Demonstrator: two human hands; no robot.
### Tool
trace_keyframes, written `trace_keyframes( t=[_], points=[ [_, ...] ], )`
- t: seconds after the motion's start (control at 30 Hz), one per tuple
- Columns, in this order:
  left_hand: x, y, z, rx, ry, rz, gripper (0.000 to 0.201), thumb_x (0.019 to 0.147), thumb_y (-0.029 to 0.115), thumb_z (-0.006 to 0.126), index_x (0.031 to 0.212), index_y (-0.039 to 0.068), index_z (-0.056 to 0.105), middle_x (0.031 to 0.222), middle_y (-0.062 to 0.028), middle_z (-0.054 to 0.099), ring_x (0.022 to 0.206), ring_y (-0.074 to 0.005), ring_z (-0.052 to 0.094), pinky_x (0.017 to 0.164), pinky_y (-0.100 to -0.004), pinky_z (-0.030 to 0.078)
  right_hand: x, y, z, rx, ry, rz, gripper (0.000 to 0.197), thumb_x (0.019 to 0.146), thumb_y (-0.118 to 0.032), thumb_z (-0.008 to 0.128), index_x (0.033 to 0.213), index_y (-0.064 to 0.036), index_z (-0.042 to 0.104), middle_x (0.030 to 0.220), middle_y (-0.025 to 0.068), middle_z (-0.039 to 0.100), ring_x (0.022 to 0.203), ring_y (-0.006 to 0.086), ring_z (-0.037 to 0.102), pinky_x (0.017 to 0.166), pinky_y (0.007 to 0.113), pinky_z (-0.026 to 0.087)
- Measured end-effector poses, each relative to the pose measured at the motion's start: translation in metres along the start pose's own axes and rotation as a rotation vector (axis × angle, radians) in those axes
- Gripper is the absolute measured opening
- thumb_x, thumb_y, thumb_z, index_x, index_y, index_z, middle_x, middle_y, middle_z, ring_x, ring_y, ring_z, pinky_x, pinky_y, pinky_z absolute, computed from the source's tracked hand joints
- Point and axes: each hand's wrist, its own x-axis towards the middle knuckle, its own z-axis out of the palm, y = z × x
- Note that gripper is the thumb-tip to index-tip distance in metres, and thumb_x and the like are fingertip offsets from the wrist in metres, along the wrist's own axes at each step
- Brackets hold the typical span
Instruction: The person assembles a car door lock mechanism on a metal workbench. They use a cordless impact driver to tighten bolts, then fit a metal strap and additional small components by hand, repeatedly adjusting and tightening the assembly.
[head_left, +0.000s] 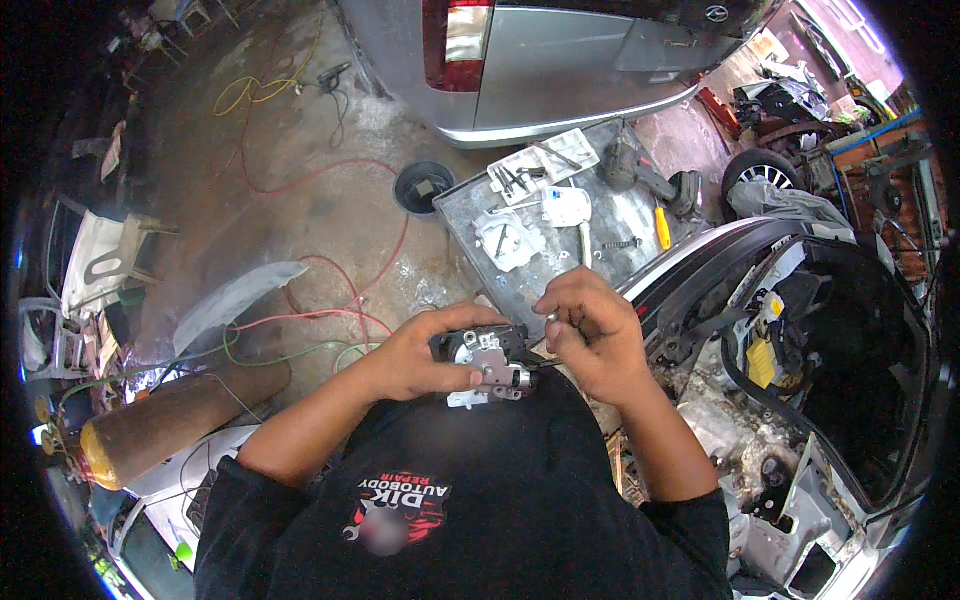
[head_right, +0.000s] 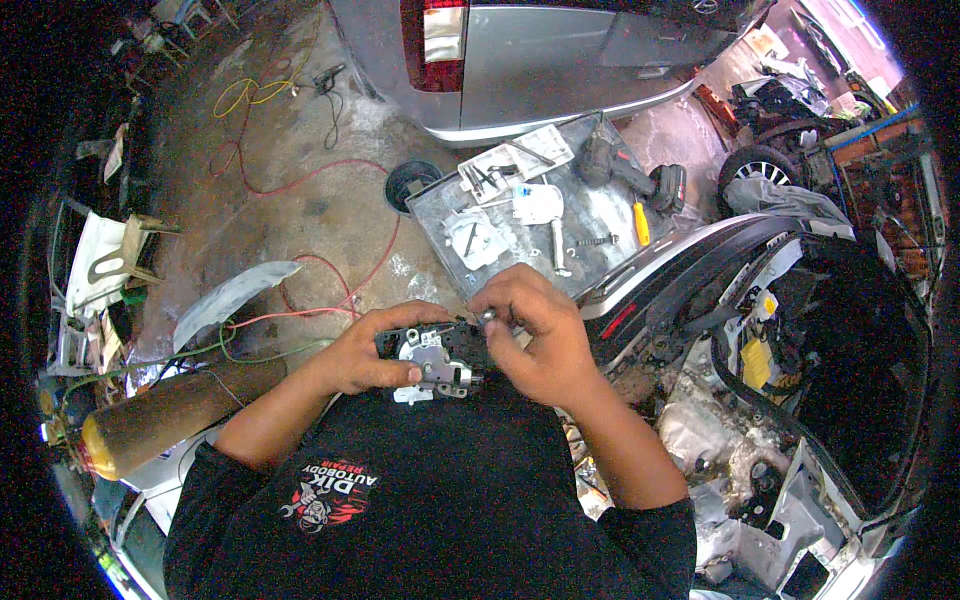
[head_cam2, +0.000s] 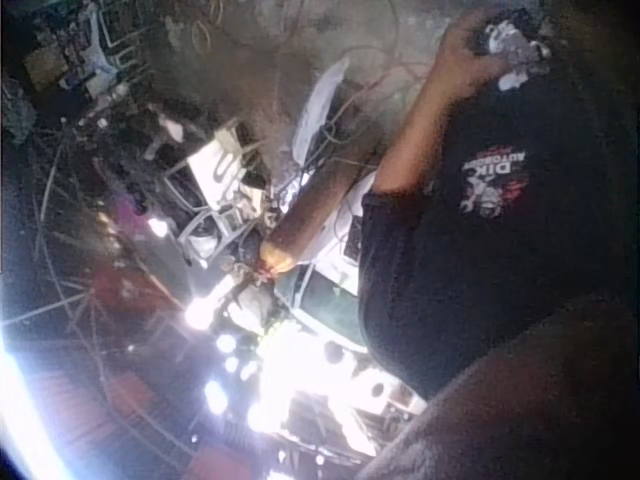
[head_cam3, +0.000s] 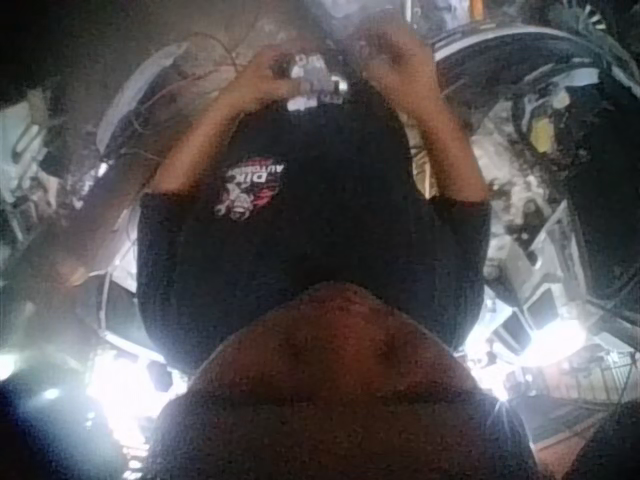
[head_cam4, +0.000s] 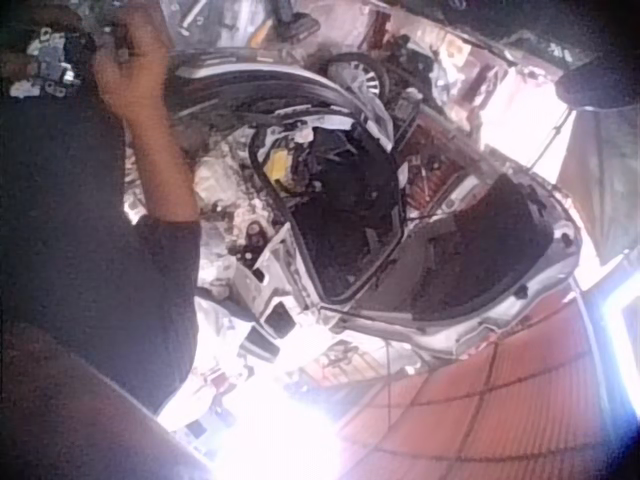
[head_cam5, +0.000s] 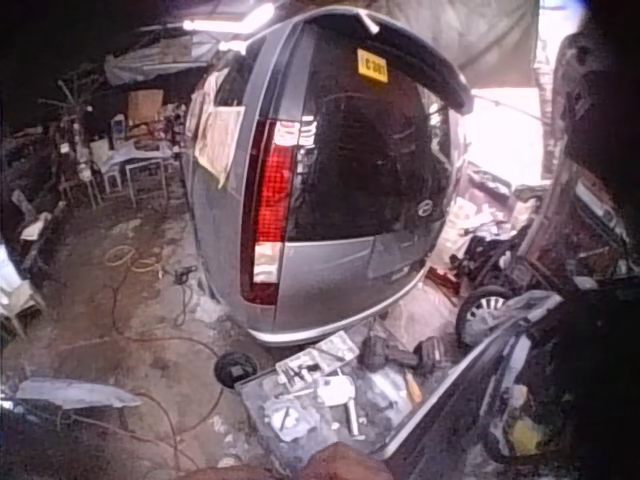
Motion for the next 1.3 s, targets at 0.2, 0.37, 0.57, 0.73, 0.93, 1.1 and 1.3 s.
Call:
trace_keyframes(
  t=[0.2,0.37,0.57,0.73,0.93,1.1,1.3],
  points=[
    [0.000,-0.002,-0.001,0.131,-0.004,0.018,0.067,0.085,0.026,0.085,0.142,-0.001,0.064,0.133,-0.0116,0.069,0.127,-0.0217,0.063,0.114,-0.0381,0.046,0.007,-0.018,0.008,-0.186,-0.190,-0.006,0.017,0.086,0.001,0.081,0.101,-0.0035,0.074,0.100,0.0066,0.065,0.080,0.0179,0.066,0.068,0.032,0.051],
    [0.002,0.001,0.000,0.085,-0.027,-0.032,0.068,0.084,0.027,0.086,0.142,-0.001,0.065,0.131,-0.0115,0.070,0.126,-0.0216,0.064,0.113,-0.0380,0.046,0.011,-0.011,0.009,-0.321,-0.219,-0.177,0.015,0.086,-0.001,0.082,0.098,-0.0046,0.074,0.099,0.0087,0.066,0.083,0.0226,0.068,0.071,0.035,0.054],
    [-0.008,-0.003,-0.003,0.064,0.024,-0.124,0.084,0.079,0.036,0.088,0.148,-0.003,0.060,0.137,-0.0117,0.069,0.128,-0.0230,0.064,0.113,-0.0386,0.047,0.030,0.026,-0.027,-0.242,0.043,-0.020,0.008,0.089,-0.006,0.079,0.096,-0.0046,0.075,0.100,0.0135,0.071,0.082,0.0317,0.070,0.075,0.041,0.058],
    [-0.010,-0.007,-0.003,-0.019,0.034,-0.161,0.087,0.078,0.038,0.089,0.149,-0.004,0.060,0.138,-0.0127,0.069,0.126,-0.0231,0.065,0.112,-0.0387,0.048,0.026,0.158,-0.033,-0.610,0.232,0.261,0.013,0.086,-0.014,0.082,0.094,-0.0034,0.079,0.092,0.0184,0.072,0.085,0.0354,0.072,0.077,0.045,0.059],
    [-0.022,-0.007,-0.005,-0.044,0.071,-0.189,0.079,0.082,0.029,0.087,0.149,-0.003,0.061,0.138,-0.0121,0.070,0.127,-0.0219,0.065,0.113,-0.0380,0.048,0.062,0.180,0.020,-0.580,0.202,0.111,0.012,0.087,-0.014,0.079,0.094,-0.0042,0.079,0.099,0.0212,0.072,0.090,0.0412,0.072,0.083,0.049,0.058],
    [-0.025,-0.009,-0.006,-0.077,0.078,-0.190,0.075,0.083,0.024,0.086,0.149,-0.002,0.062,0.138,-0.0115,0.070,0.127,-0.0211,0.065,0.113,-0.0376,0.049,0.078,0.190,0.022,-0.595,0.183,0.143,0.013,0.085,-0.011,0.080,0.096,-0.0047,0.079,0.103,0.0213,0.071,0.091,0.0407,0.072,0.085,0.048,0.058],
    [-0.031,-0.013,-0.011,-0.168,0.123,-0.187,0.076,0.082,0.022,0.086,0.149,-0.003,0.061,0.139,-0.0114,0.070,0.125,-0.0215,0.066,0.113,-0.0377,0.049,0.036,0.214,-0.019,-0.321,0.323,0.278,0.018,0.092,0.002,0.068,0.109,0.0030,0.074,0.103,0.0151,0.075,0.083,0.0230,0.077,0.069,0.036,0.060]
  ],
)
